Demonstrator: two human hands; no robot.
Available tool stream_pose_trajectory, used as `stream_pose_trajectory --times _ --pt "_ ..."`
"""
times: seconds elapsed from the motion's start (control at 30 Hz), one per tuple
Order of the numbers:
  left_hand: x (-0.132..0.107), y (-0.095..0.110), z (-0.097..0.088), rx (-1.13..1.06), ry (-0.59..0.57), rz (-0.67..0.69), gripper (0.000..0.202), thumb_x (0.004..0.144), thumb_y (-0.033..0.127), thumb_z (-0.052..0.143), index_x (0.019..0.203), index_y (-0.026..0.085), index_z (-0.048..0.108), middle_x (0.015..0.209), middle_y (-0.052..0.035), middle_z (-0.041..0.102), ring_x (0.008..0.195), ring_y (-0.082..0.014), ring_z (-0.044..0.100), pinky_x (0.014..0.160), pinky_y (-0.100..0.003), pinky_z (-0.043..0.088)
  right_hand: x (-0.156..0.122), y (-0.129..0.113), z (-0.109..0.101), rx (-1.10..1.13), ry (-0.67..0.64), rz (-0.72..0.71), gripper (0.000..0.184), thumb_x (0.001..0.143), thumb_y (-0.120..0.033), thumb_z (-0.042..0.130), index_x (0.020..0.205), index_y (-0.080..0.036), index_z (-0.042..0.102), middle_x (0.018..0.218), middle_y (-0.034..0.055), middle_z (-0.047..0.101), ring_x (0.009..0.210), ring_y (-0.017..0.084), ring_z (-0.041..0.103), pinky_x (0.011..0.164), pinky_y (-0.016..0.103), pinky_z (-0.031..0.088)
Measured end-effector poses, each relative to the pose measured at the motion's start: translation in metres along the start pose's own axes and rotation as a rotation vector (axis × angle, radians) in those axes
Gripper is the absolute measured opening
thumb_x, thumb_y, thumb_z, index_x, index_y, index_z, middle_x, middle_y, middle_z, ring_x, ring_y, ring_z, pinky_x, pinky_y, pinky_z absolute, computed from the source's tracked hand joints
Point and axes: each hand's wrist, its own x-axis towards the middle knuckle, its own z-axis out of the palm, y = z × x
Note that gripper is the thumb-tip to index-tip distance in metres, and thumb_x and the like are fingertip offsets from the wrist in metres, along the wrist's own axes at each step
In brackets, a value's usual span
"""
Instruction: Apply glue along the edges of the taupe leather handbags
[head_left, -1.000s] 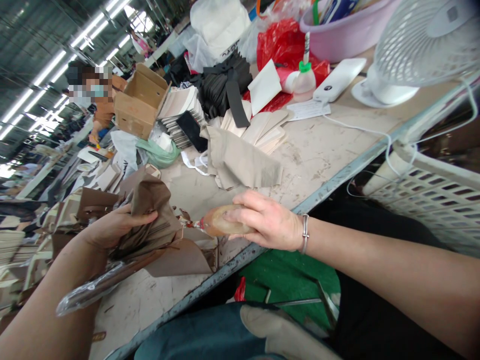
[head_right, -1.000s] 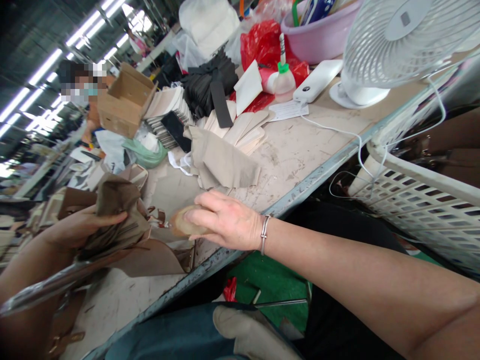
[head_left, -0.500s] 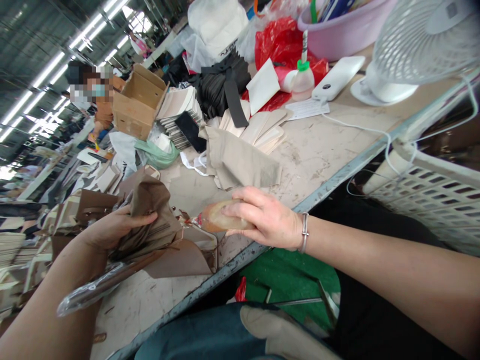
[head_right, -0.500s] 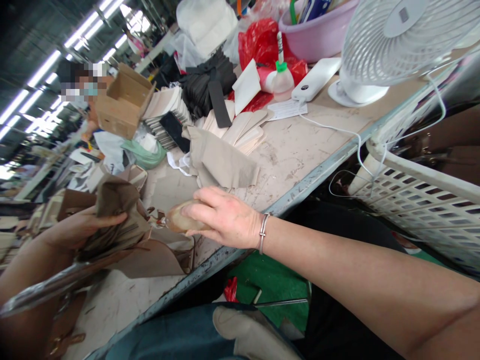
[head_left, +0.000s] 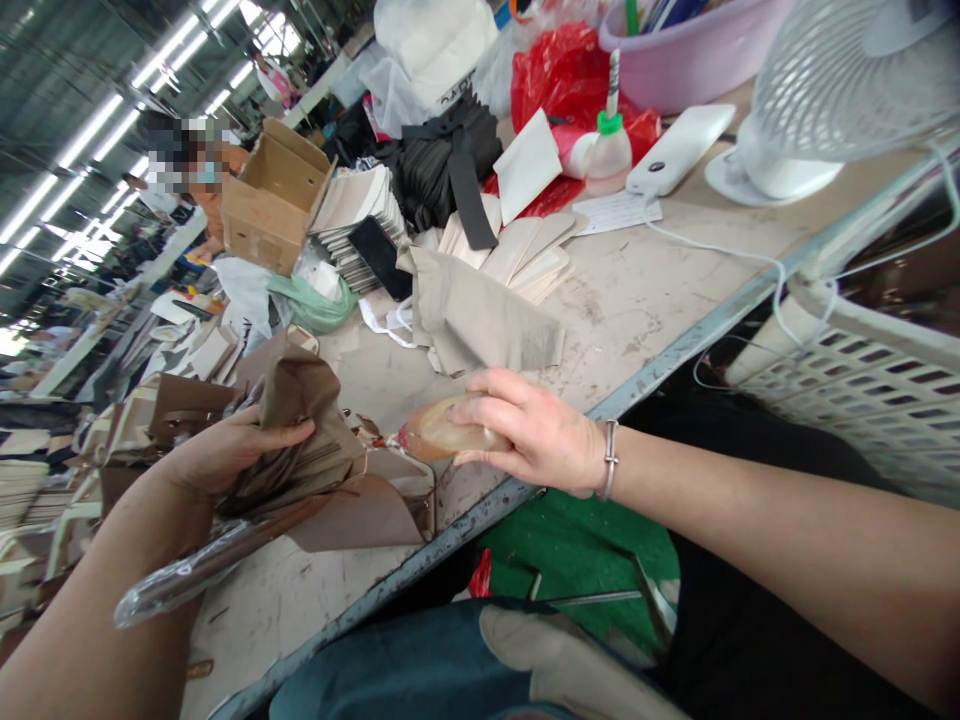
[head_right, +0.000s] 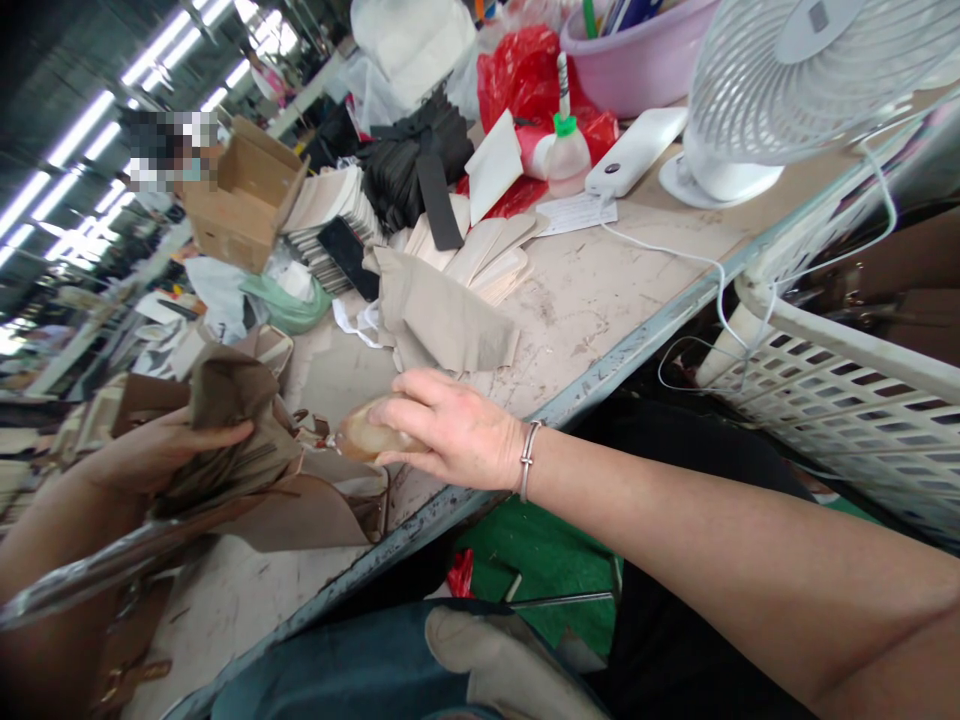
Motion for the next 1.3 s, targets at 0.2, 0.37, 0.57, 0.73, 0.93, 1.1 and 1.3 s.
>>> stream_pose_trajectory --times 0.2,0.37,0.57,0.73,0.93,1.1,1.3 --pt "0.0 0.0 0.0 0.002 0.022 -0.005 0.074 0.038 0.044 0.098 0.097 0.015 0.066 0.082 -0.005 0.077 0.068 -0.0235 0.073 0.064 -0.027 0.062 -0.003 0.0 -0.001 0.023 -0.06 -0.009 0.037 0.098 -0.045 0.055 0.113 -0.012 0.058 0.105 0.0117 0.054 0.094 0.021 0.056 0.083 0.034 0.054" --pt "-0.002 0.002 0.003 0.019 0.044 0.004 0.069 0.034 0.044 0.097 0.089 0.015 0.068 0.078 -0.0037 0.076 0.066 -0.0226 0.072 0.06 -0.027 0.061 -0.003 0.0 0.001 0.024 -0.064 0.007 0.038 0.098 -0.047 0.053 0.116 -0.014 0.057 0.107 0.0114 0.053 0.096 0.021 0.056 0.084 0.034 0.054" --pt "-0.003 0.005 0.007 0.048 0.082 -0.007 0.075 0.027 0.049 0.096 0.089 0.017 0.068 0.075 -0.0006 0.076 0.063 -0.0205 0.07 0.057 -0.024 0.06 0.0 0.001 0.004 0.011 -0.023 0.007 0.038 0.098 -0.047 0.053 0.117 -0.014 0.057 0.108 0.0115 0.053 0.101 0.022 0.055 0.088 0.035 0.052" --pt "-0.006 0.009 0.009 0.084 0.1 0.015 0.076 0.028 0.048 0.095 0.091 0.019 0.066 0.075 0.0025 0.076 0.063 -0.0217 0.07 0.057 -0.027 0.06 -0.005 0.003 0.004 0.017 -0.147 0.021 0.034 0.099 -0.043 0.052 0.114 -0.013 0.058 0.104 0.012 0.054 0.093 0.022 0.055 0.082 0.036 0.054" --pt "0.001 -0.001 -0.001 0.08 0.03 0.015 0.069 0.039 0.051 0.094 0.092 0.018 0.065 0.076 -0.0004 0.076 0.065 -0.0251 0.071 0.059 -0.032 0.061 -0.007 0.001 0.001 0.044 -0.161 0.016 0.034 0.098 -0.041 0.055 0.115 -0.013 0.057 0.103 0.0117 0.054 0.092 0.022 0.056 0.082 0.036 0.054" --pt "0.001 0.0 0.001 0.056 0.039 0.003 0.075 0.031 0.052 0.096 0.09 0.016 0.067 0.074 -0.0016 0.076 0.064 -0.0217 0.071 0.058 -0.026 0.059 0.002 0.002 0.004 0.062 -0.003 0.002 0.039 0.096 -0.046 0.056 0.118 -0.013 0.055 0.107 0.0119 0.052 0.101 0.022 0.055 0.087 0.036 0.053" --pt "0.002 0.001 0.001 0.072 0.036 0.005 0.073 0.035 0.053 0.095 0.093 0.017 0.068 0.082 -0.002 0.077 0.07 -0.0226 0.072 0.063 -0.028 0.061 0.002 0.005 0.007 0.012 -0.027 -0.005 0.038 0.098 -0.047 0.054 0.116 -0.014 0.056 0.106 0.0114 0.054 0.099 0.022 0.056 0.085 0.036 0.054"
